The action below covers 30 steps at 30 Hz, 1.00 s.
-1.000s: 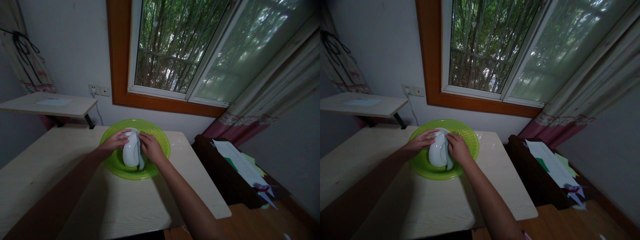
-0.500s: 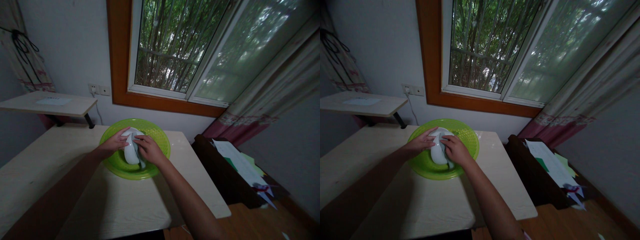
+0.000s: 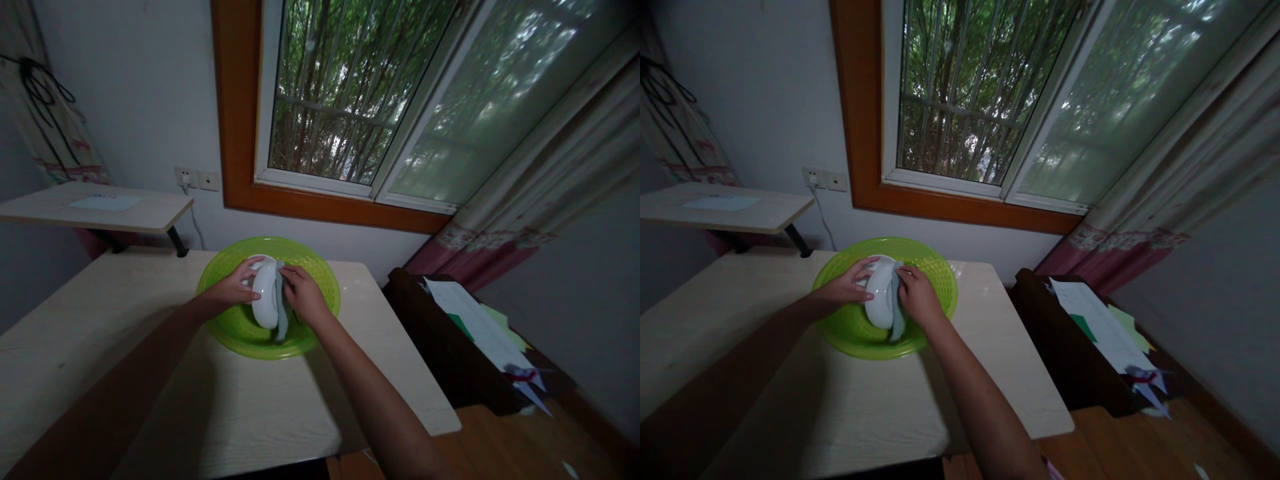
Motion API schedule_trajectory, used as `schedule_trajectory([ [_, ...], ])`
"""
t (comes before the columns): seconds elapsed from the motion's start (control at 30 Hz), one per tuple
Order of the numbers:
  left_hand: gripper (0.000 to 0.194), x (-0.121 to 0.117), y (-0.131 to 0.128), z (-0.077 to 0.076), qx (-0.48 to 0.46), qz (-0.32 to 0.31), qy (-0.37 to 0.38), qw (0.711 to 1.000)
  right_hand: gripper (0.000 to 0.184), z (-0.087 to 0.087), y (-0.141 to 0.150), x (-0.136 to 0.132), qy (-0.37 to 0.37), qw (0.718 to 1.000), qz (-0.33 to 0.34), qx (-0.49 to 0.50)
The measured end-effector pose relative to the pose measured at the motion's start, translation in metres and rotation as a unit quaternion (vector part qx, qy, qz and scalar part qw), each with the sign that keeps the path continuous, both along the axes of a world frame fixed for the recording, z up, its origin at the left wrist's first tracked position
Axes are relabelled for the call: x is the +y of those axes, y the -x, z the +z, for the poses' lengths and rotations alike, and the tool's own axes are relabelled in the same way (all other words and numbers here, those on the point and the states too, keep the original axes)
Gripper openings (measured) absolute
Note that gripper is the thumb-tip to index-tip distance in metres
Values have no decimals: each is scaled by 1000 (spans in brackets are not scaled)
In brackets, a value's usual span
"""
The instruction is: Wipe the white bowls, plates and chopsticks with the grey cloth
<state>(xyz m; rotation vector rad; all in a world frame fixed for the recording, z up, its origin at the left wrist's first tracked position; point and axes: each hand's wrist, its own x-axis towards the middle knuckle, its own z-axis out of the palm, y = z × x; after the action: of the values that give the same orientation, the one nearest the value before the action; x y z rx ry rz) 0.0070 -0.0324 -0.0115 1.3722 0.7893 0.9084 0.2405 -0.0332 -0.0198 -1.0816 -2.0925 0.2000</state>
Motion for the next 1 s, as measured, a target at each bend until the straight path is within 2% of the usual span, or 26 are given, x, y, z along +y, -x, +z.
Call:
schedule_trajectory([
  [0.1,100,1,1,-1,-9,3,3,1000,44,1,0,0,2,1000,2,3],
  [0.2,99,2,2,-2,-13,12,20,1000,44,3,1,-3,-17,998,52,-8],
  [0.3,90,0,4,0,-11,19,27,999,43,5,1,-6,-39,995,92,-12],
  [0.43,75,-5,6,6,-28,34,29,999,42,7,2,-9,-58,993,105,-4],
  [0.63,66,-2,10,8,-65,79,44,994,46,8,0,-6,-45,998,41,18],
  [0.83,58,1,14,9,-131,161,42,977,36,5,-3,-1,-16,998,-24,63],
  [0.9,56,1,15,10,-141,180,40,973,33,5,-2,-3,-14,999,3,52],
  [1.0,55,1,15,10,-143,189,38,971,32,8,1,-9,-24,996,87,15],
])
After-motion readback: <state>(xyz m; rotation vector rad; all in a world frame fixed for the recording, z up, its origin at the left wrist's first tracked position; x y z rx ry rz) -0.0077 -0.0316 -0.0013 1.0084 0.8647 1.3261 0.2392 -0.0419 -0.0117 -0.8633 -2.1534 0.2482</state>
